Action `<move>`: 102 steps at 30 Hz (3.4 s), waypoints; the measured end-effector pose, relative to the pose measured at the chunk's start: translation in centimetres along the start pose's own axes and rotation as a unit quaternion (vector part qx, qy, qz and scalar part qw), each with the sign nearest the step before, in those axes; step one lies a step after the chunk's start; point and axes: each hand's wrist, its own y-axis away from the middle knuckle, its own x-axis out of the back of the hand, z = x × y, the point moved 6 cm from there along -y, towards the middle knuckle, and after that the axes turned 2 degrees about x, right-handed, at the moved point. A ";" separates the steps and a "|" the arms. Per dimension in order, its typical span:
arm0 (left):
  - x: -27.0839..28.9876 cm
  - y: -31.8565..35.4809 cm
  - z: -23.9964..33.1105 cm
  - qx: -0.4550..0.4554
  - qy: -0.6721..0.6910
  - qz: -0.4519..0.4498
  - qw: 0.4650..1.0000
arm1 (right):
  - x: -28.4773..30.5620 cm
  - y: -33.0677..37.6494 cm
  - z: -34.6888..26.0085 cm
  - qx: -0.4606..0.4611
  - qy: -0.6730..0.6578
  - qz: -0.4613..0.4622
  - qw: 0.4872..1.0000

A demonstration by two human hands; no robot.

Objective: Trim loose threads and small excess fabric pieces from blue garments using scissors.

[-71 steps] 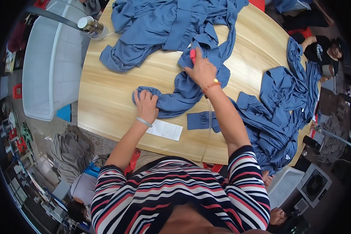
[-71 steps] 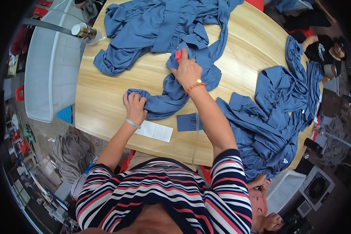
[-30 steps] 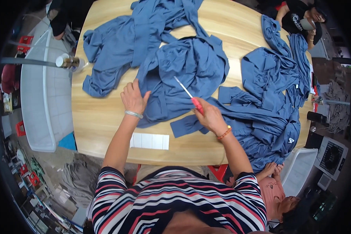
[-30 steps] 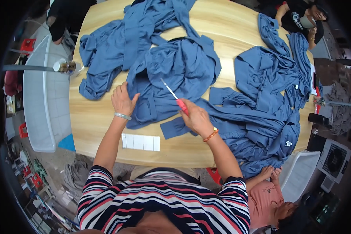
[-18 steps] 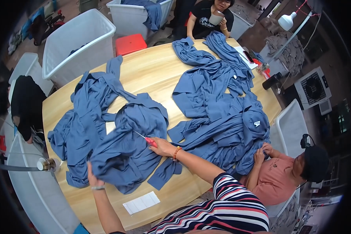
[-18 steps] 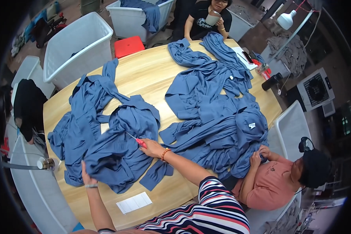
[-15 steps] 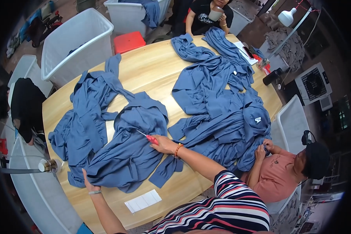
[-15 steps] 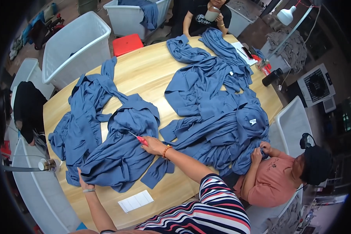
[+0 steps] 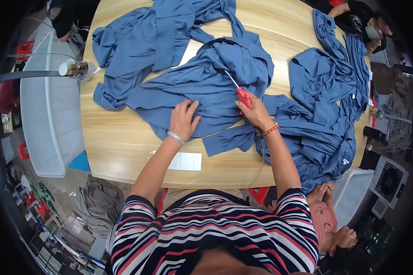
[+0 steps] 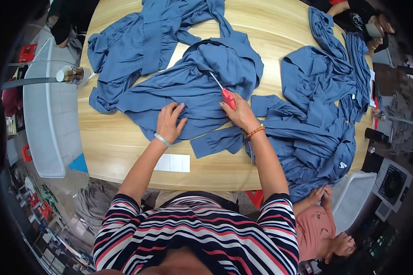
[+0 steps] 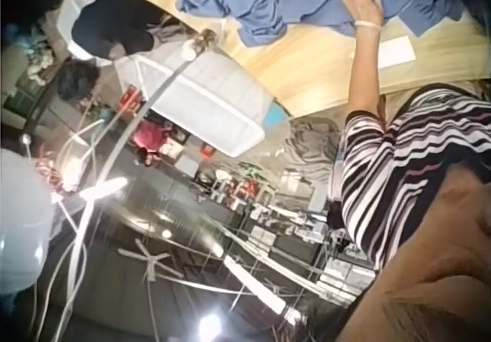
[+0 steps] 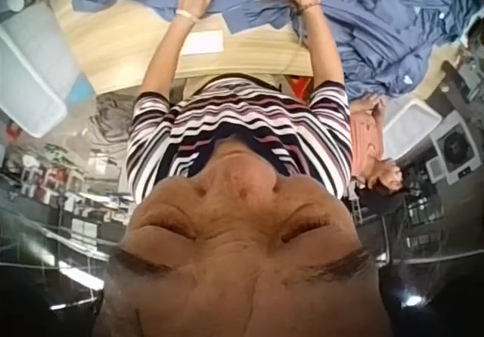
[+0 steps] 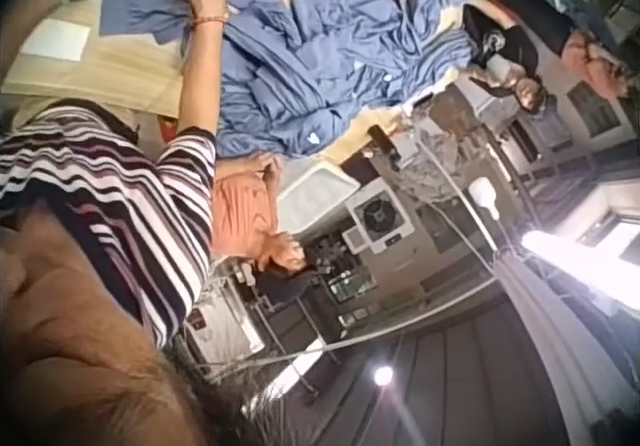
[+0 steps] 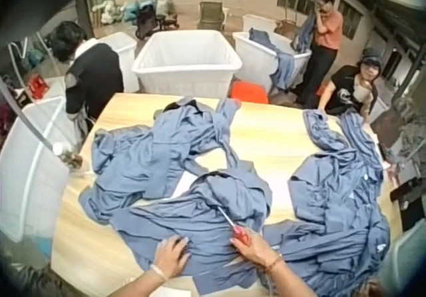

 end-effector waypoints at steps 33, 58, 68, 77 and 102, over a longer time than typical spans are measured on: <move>3.4 -1.2 -14.2 -0.044 -0.206 0.035 0.977 | -1.1 3.7 -0.7 -0.117 0.082 -0.053 0.988; 17.0 -0.6 -13.3 0.053 -0.232 0.209 0.949 | 17.2 10.5 -12.9 0.001 0.014 0.306 0.952; -0.1 -0.6 -0.7 -0.084 -0.111 -0.053 0.989 | 1.7 8.7 -10.7 -0.034 0.193 -0.022 0.980; -2.5 -1.0 -1.2 -0.069 -0.130 -0.062 0.987 | -5.4 4.5 -12.7 0.022 0.277 -0.168 0.946; 6.7 -0.3 25.0 -0.389 0.405 -0.065 0.825 | 8.1 14.7 -4.2 0.184 0.523 0.238 0.797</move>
